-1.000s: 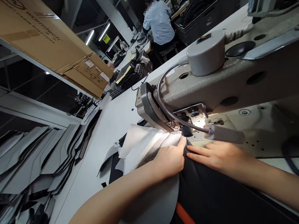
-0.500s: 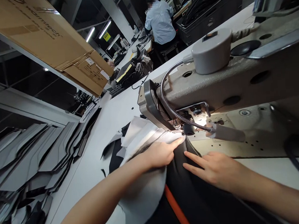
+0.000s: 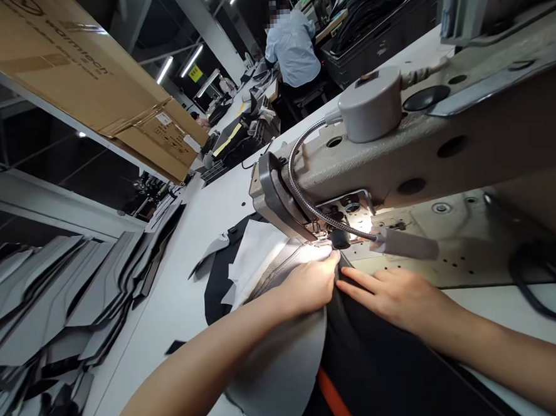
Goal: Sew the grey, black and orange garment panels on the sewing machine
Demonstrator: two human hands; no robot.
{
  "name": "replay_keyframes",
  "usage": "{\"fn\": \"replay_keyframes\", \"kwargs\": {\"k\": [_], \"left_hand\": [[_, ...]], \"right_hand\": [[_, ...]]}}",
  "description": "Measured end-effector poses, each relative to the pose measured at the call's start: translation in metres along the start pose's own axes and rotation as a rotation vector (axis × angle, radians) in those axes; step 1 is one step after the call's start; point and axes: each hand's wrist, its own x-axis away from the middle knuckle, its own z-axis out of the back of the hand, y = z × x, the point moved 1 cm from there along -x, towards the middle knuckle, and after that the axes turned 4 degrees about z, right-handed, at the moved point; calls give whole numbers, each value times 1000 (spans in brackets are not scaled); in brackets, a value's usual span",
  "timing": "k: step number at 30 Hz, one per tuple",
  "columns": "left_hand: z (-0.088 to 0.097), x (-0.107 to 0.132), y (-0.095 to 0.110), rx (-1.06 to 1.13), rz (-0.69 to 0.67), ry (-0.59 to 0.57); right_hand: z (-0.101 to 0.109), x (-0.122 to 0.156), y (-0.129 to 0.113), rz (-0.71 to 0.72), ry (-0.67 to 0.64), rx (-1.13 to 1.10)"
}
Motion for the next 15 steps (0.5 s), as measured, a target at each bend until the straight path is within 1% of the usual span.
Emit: {"fn": "replay_keyframes", "kwargs": {"k": [2,5,6,8,10,12,13,15], "left_hand": [[-5,-2,3,-20,19,44],[-9,3,8,-76,47,72],[-9,6,9,-94,61,53],[-5,16,8,-130,86,-30],[2,24,2,-147,87,-128],[12,29,-7,-108,51,-194],[17,29,-12,-69,20,-210],[26,27,-17,-1,-29,-227]], "right_hand": [[2,-1,8,-14,2,-25],[17,3,23,62,-70,-228],[24,6,27,103,-102,-313],[34,10,28,198,-143,-446],[35,10,18,285,-149,-510],[28,4,-3,326,-155,-518],[23,0,-15,310,-156,-508],[14,-7,-35,221,-161,-485]]}}
